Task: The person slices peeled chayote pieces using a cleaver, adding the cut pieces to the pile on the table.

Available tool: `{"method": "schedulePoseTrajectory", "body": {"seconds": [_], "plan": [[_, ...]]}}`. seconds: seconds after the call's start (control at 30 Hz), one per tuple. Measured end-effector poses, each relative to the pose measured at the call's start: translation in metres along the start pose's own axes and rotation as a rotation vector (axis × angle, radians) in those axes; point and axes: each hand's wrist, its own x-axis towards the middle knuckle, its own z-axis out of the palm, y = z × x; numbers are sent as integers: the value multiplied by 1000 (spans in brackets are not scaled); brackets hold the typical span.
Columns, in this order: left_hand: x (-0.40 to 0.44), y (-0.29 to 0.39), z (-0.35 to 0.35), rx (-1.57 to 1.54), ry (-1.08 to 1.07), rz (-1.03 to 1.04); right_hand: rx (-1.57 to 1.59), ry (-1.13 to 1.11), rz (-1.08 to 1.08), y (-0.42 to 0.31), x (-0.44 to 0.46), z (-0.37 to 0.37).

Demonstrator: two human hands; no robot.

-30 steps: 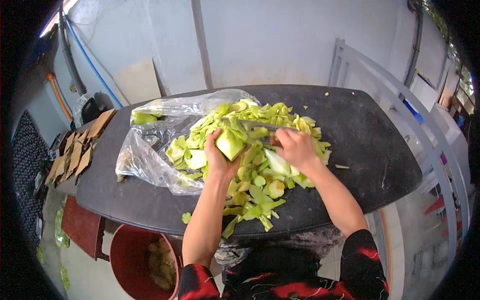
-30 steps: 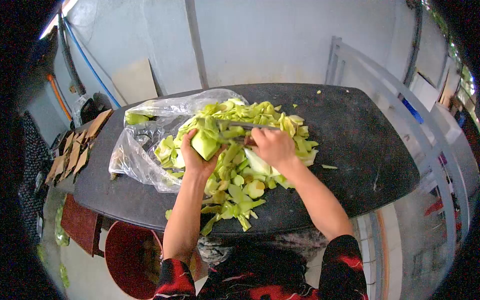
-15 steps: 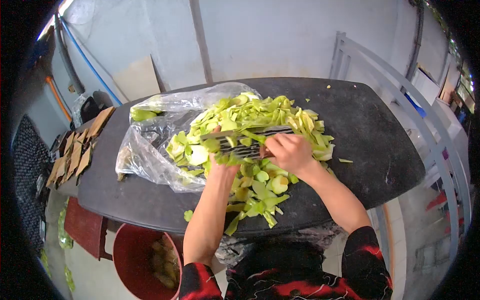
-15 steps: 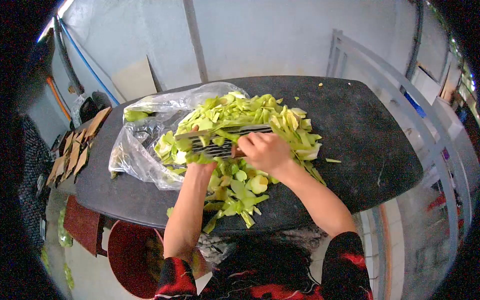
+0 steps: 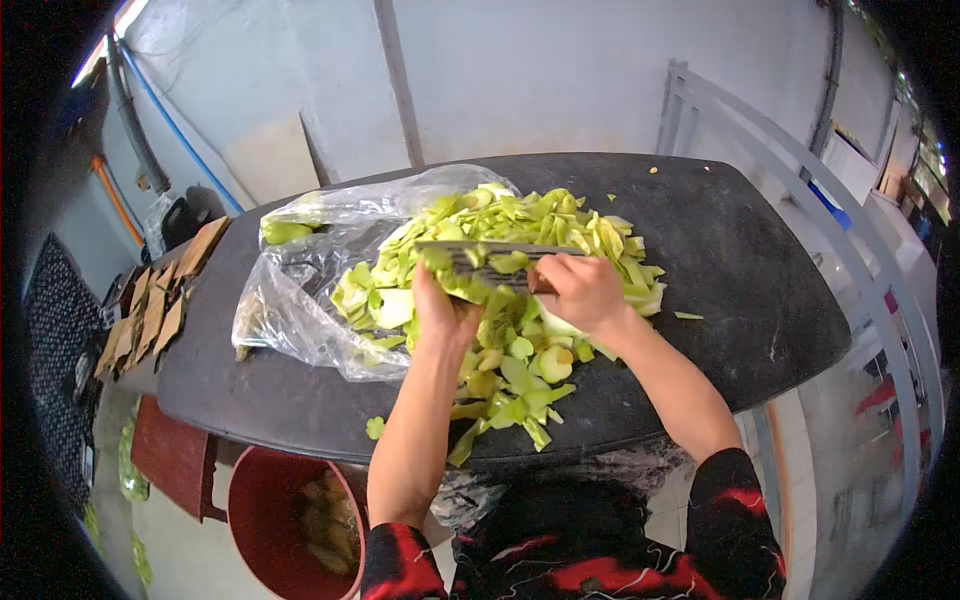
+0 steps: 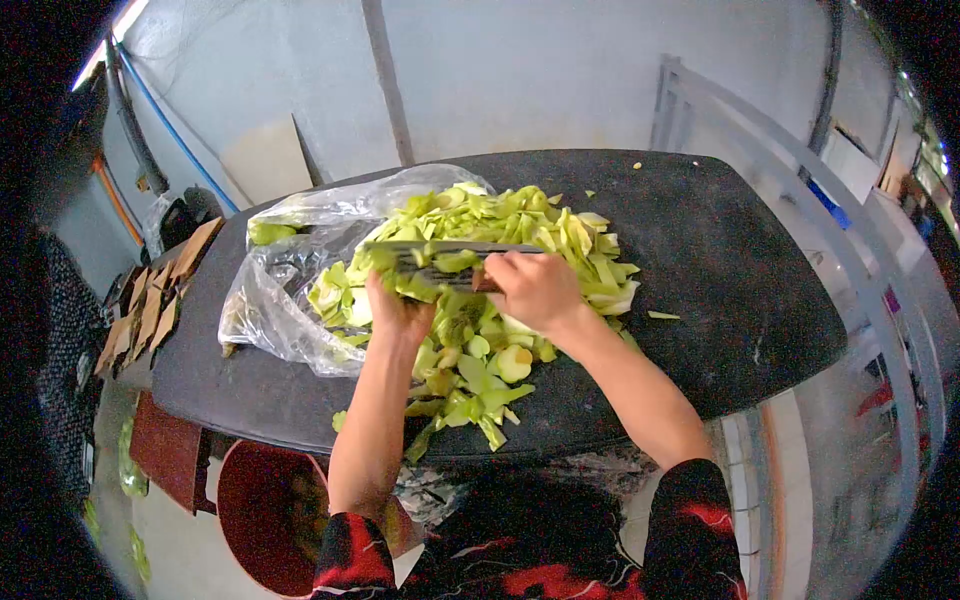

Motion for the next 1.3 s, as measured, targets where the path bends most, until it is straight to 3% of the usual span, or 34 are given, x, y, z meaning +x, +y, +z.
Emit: {"method": "schedulePoseTrajectory", "body": {"seconds": [0.07, 0.17, 0.23, 0.33, 0.43, 0.5, 0.67, 0.77, 0.8, 0.83, 0.93, 1.03, 1.2, 1.23, 1.3], "plan": [[1, 2, 5, 17, -28, 14, 54, -31, 79, 13, -5, 3], [9, 2, -9, -8, -116, -48, 90, -10, 25, -3, -2, -11], [13, 4, -15, -75, -298, -142, 105, 40, -34, -17, 5, -19], [6, 5, -11, -98, -248, -158, 77, 1, -71, -26, 9, -22], [9, 1, -10, 21, -154, 27, 34, 1, 39, 1, 1, 0], [9, 11, -16, -22, -374, -122, -55, -39, 80, 17, -2, 4], [2, 6, -2, 35, -65, -55, 51, -14, 41, 1, 3, -12], [20, 7, -29, -17, -385, -184, 86, 35, -15, -15, 9, -15], [9, 3, -16, -84, -128, -127, 95, 9, 47, -7, 8, -7], [-5, 6, 8, 47, -75, -49, 102, -19, 111, 1, 6, 0], [-5, 15, 8, 80, -221, -153, -7, -85, 223, 26, -2, 11], [-3, 16, 10, 35, -164, -119, -10, -117, 268, 30, -3, 8], [13, 11, -2, -98, -54, 10, 59, -27, 97, 5, -3, -2], [10, 10, -7, -25, -16, -48, 60, -27, 99, -1, -2, -3], [6, 5, -16, -37, -74, -68, -34, 46, -113, -13, 2, -5]]}}
